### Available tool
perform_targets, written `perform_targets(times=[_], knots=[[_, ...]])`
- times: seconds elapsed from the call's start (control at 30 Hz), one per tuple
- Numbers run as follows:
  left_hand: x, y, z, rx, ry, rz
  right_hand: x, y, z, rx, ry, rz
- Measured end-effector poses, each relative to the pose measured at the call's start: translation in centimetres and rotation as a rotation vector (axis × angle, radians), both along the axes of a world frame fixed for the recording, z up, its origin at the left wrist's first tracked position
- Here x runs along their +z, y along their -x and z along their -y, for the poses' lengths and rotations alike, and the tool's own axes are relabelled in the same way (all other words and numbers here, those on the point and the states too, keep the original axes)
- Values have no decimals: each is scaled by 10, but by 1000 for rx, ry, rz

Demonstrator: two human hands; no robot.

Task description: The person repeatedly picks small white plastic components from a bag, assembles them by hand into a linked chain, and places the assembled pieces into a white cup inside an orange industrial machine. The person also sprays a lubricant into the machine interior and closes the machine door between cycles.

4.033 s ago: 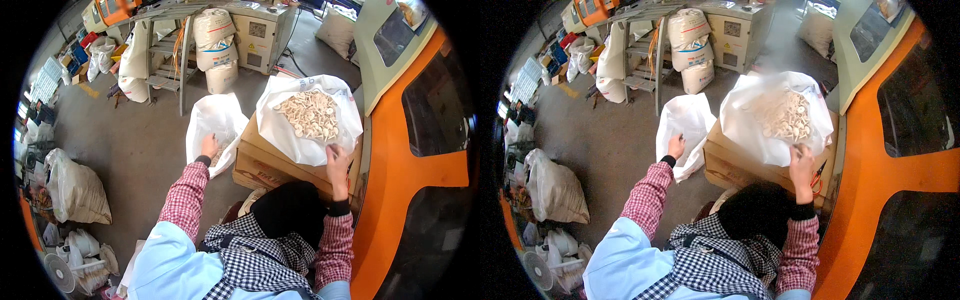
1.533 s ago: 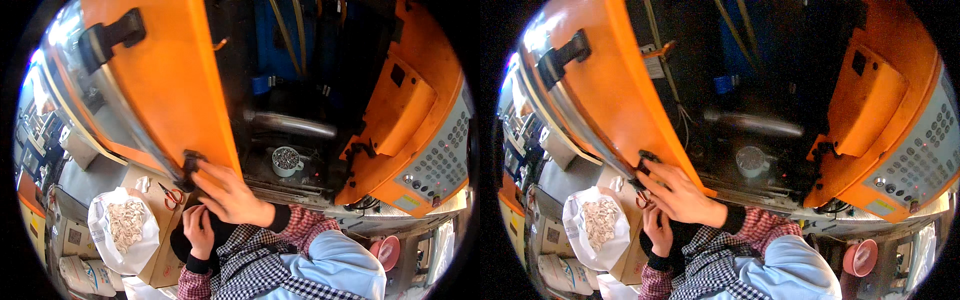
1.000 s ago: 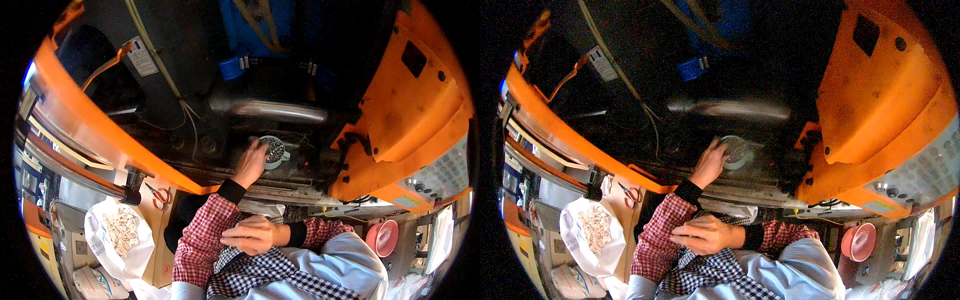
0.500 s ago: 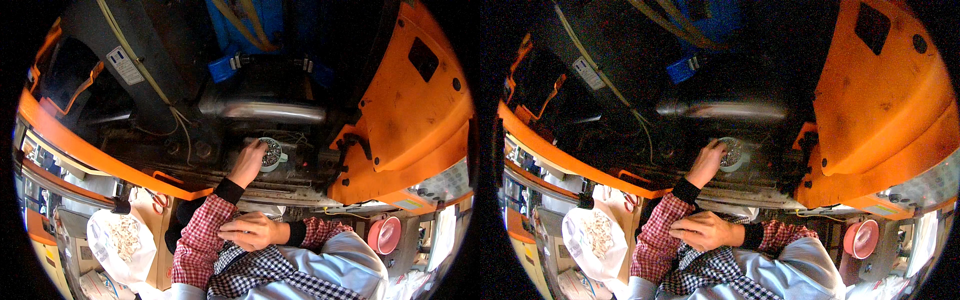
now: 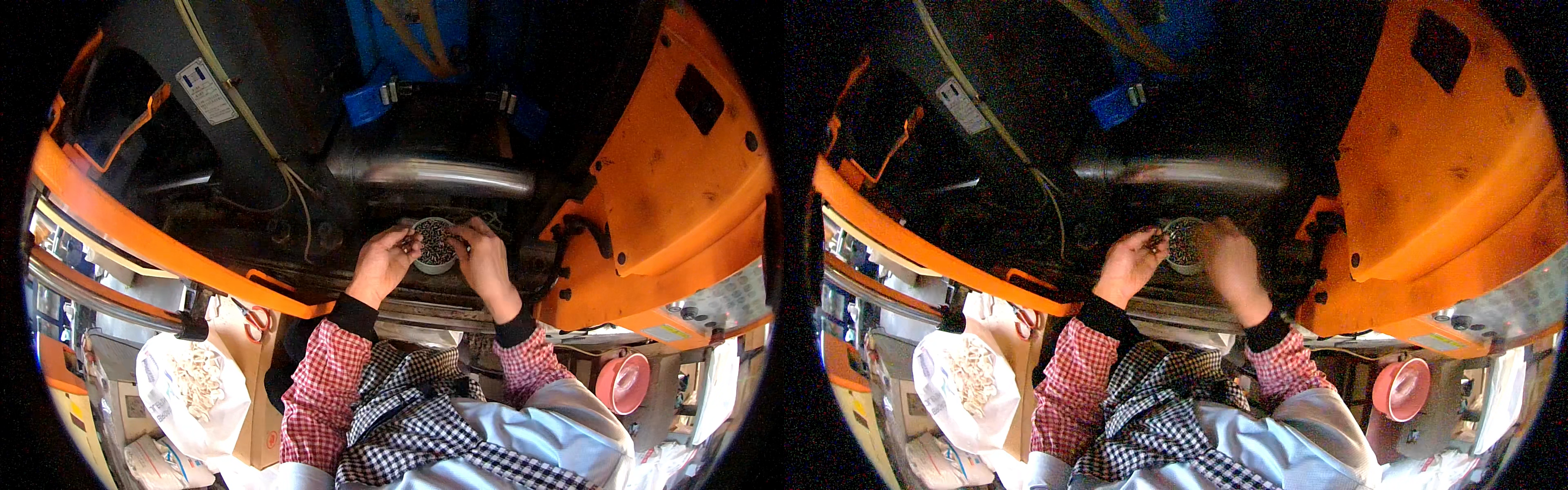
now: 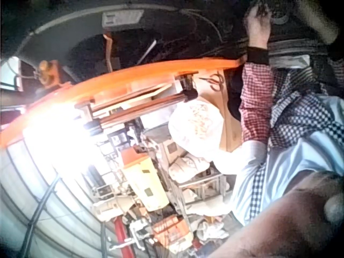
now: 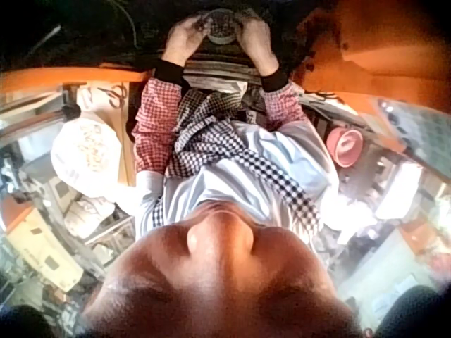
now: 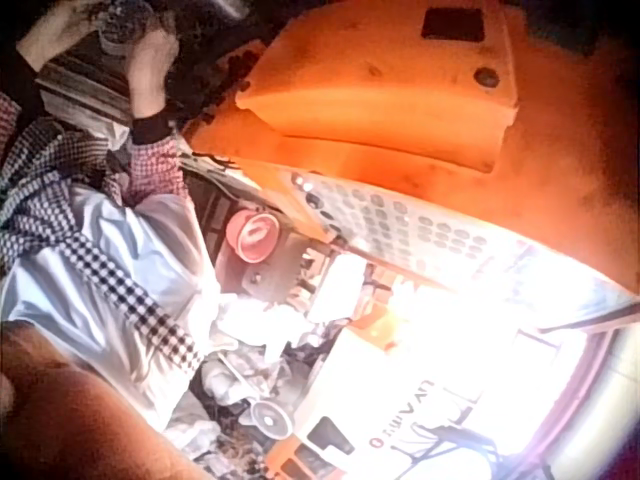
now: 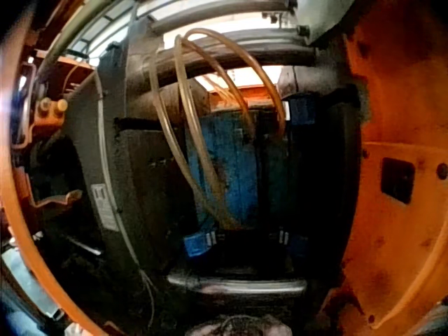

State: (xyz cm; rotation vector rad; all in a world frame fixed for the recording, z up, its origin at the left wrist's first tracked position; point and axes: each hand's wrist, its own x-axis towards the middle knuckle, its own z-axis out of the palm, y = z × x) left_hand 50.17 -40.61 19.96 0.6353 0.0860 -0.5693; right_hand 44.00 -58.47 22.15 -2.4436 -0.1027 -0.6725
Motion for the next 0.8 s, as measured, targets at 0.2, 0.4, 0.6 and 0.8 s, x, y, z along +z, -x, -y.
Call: perform_targets(times=[0.2, 0.4, 0.6, 0.8], knots=[[-1, 3, -1, 25, -13, -78, -34, -24, 11, -11, 146, -120], [9, 10, -3, 46, -107, -14, -38, -27, 9, -42, 39, -87], [16, 17, -1, 8, -130, 24, -26, -25, 4, 45, -157, 0], [23, 37, -11, -28, -229, 54, 19, -4, -19, 323, -246, 73]])
